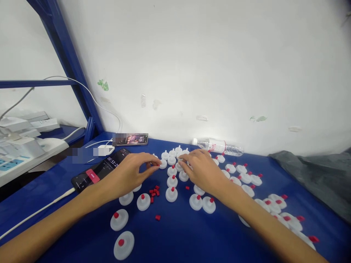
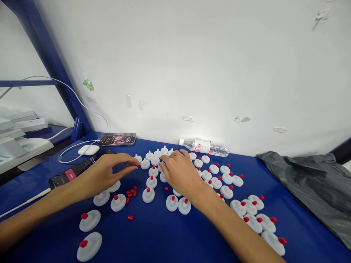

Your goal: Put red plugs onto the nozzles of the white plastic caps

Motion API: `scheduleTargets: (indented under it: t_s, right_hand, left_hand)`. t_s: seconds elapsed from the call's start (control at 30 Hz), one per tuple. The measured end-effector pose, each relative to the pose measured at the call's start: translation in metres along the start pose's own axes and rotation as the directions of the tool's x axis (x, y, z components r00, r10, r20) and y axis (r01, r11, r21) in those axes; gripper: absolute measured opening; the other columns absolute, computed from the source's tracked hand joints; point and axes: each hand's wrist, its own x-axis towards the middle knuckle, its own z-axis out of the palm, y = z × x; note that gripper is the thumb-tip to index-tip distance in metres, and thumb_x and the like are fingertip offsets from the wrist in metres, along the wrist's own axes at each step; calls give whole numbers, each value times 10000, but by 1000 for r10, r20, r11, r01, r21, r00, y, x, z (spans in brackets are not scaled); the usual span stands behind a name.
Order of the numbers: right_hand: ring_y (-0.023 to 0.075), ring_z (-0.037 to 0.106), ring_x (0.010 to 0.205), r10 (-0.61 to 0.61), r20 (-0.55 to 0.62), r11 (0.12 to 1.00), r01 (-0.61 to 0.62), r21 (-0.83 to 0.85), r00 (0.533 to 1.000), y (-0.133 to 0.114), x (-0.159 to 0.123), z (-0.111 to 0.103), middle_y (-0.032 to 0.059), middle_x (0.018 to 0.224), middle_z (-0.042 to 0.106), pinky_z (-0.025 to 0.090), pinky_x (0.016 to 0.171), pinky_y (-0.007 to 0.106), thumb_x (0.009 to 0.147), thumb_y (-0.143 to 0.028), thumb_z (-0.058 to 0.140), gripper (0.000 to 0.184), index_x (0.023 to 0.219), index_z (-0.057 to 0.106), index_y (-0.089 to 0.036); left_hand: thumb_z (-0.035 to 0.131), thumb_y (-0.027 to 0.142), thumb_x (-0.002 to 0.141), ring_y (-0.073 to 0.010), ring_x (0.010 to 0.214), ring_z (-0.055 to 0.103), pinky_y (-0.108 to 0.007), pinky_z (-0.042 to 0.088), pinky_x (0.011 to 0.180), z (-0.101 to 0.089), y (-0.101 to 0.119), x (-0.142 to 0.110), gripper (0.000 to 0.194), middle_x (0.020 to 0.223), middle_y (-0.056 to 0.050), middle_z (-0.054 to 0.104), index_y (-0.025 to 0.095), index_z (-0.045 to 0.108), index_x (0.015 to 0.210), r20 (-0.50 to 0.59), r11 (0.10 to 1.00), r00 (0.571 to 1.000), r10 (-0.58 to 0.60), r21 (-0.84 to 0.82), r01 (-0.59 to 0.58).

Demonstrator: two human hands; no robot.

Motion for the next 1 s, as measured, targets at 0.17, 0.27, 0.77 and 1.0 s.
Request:
scheduleTargets:
  t_s: [0.17, 0.27, 0.77, 1.0]
  right_hand:
    - [254, 673, 843, 70, -19, 996, -69, 57, 997, -1, 2, -5, 63, 752, 724, 449, 925, 455, 1028, -278, 501, 291, 929, 765, -204]
    - [249, 663, 795, 83, -33, 991, -79, 108, 996, -2, 2, -5, 47, 725, 711, 462, 846, 428, 990, -267, 568, 218, 892, 757, -216]
    - [206, 631, 940, 109, -100, 903, -57, 425, 989, -13, -1, -14, 59, 1044, 683, 454, 724, 308, 1056, -325, 438, 123, 1054, 518, -232]
    - [164, 598, 915, -24, -92, 880, 64, 470, 995, -22, -4, -18, -8, 1018, 677, 438, 747, 277, 1046, -372, 532, 107, 1022, 531, -267]
  left_hand:
    - [599, 334, 944, -162, 822, 697, -233, 501, 619, 0, 4, 0, 215, 943, 8, 776, 238, 743, 1072, -6, 1000, 1000, 25, -6, -25]
    - [587, 319, 954, -163, 830, 701, -231, 490, 607, 1, 4, 1, 205, 958, 6, 779, 238, 745, 1057, -5, 999, 999, 44, -8, -44]
    - [616, 336, 977, -138, 779, 677, -236, 500, 620, 3, 11, -1, 182, 942, 5, 773, 239, 756, 1041, -99, 995, 992, 76, -54, -82]
    - [663, 329, 955, -154, 811, 729, -229, 551, 637, 5, 15, -4, 152, 936, 8, 799, 237, 773, 1007, -166, 985, 982, 92, -132, -115]
